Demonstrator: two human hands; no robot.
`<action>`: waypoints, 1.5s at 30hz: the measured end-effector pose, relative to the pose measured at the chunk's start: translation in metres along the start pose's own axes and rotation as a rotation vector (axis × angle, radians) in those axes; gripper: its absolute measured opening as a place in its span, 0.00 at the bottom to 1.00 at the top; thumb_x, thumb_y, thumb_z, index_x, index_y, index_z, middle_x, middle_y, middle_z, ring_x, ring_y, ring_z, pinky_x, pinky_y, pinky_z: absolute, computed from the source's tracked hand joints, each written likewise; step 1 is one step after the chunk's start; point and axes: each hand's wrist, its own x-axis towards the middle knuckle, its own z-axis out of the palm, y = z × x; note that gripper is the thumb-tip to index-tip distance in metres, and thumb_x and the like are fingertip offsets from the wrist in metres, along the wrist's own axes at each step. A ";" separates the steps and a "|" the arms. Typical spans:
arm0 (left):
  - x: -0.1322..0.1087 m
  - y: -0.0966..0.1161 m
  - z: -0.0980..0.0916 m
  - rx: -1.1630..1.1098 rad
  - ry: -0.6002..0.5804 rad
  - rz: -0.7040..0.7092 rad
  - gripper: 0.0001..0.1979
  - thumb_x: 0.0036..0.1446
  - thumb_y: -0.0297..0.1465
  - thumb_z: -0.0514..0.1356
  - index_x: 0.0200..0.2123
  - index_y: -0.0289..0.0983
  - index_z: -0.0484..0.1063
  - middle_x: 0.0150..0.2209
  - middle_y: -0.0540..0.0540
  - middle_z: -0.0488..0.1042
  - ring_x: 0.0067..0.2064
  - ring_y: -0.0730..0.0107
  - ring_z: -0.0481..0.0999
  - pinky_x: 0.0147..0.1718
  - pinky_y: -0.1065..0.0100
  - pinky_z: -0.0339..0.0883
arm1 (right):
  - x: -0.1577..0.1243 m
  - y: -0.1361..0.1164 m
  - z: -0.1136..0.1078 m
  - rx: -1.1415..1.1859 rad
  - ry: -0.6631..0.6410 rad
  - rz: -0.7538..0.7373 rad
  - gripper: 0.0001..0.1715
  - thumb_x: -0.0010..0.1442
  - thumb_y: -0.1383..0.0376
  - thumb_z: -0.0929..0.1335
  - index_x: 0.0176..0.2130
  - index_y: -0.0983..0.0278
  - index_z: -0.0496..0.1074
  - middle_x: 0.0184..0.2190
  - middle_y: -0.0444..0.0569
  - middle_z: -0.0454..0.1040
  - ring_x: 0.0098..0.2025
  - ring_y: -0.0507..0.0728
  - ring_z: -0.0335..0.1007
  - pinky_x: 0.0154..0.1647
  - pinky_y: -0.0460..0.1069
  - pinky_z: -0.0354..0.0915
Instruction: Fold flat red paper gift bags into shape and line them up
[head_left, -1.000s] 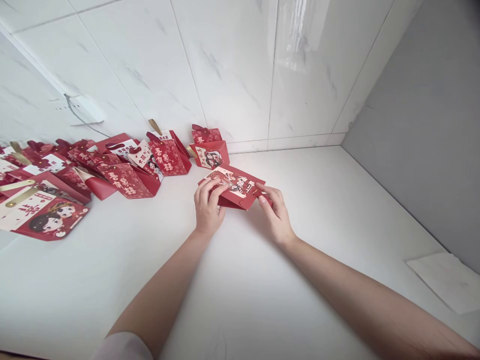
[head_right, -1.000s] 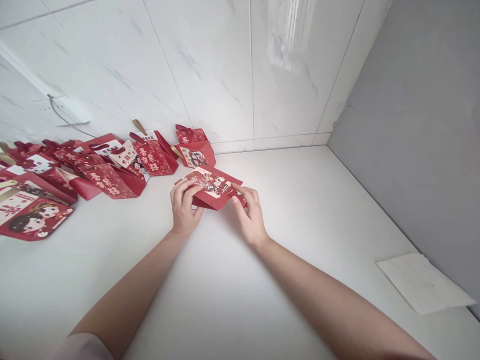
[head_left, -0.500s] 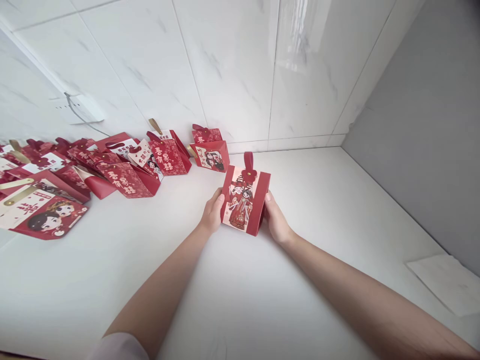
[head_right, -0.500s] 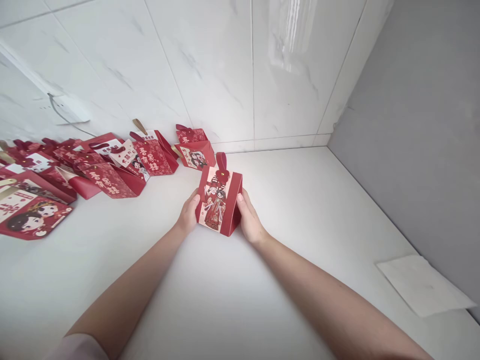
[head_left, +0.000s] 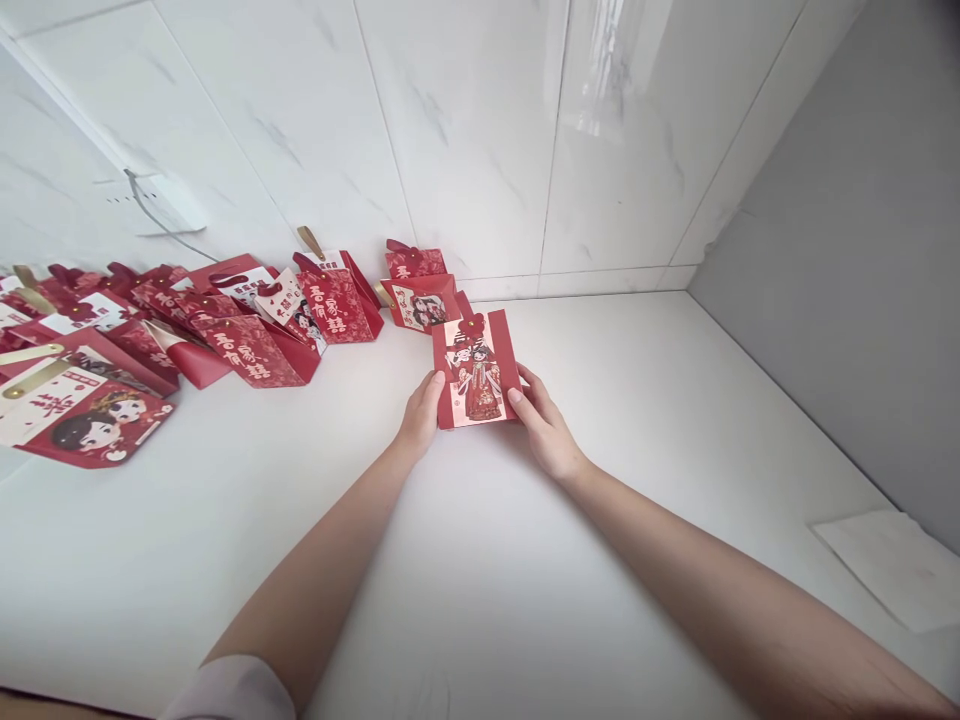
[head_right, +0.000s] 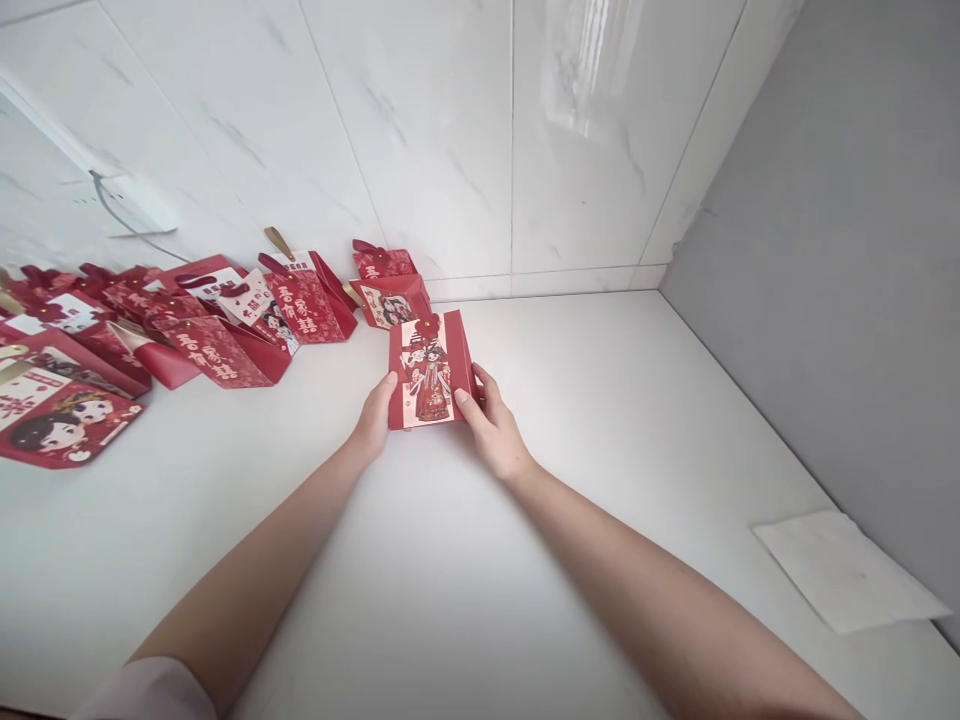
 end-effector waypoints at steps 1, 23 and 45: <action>0.000 0.000 0.000 0.019 0.010 -0.010 0.31 0.61 0.55 0.56 0.53 0.35 0.74 0.50 0.40 0.80 0.49 0.54 0.80 0.44 0.62 0.74 | 0.000 0.001 0.000 -0.011 0.005 -0.001 0.43 0.63 0.43 0.67 0.69 0.55 0.54 0.61 0.52 0.71 0.63 0.63 0.67 0.67 0.62 0.61; 0.000 0.002 0.000 0.070 0.025 -0.004 0.32 0.61 0.55 0.55 0.51 0.34 0.75 0.41 0.41 0.82 0.44 0.56 0.80 0.36 0.64 0.74 | 0.002 0.003 -0.001 -0.045 0.012 -0.018 0.42 0.63 0.43 0.67 0.68 0.55 0.56 0.54 0.53 0.75 0.57 0.62 0.72 0.62 0.61 0.65; 0.002 -0.004 -0.002 0.062 0.026 -0.010 0.32 0.60 0.56 0.55 0.50 0.35 0.75 0.38 0.41 0.82 0.39 0.57 0.80 0.33 0.64 0.72 | 0.000 0.000 0.001 -0.030 0.017 -0.012 0.41 0.62 0.43 0.68 0.67 0.55 0.57 0.55 0.52 0.74 0.59 0.62 0.72 0.64 0.62 0.65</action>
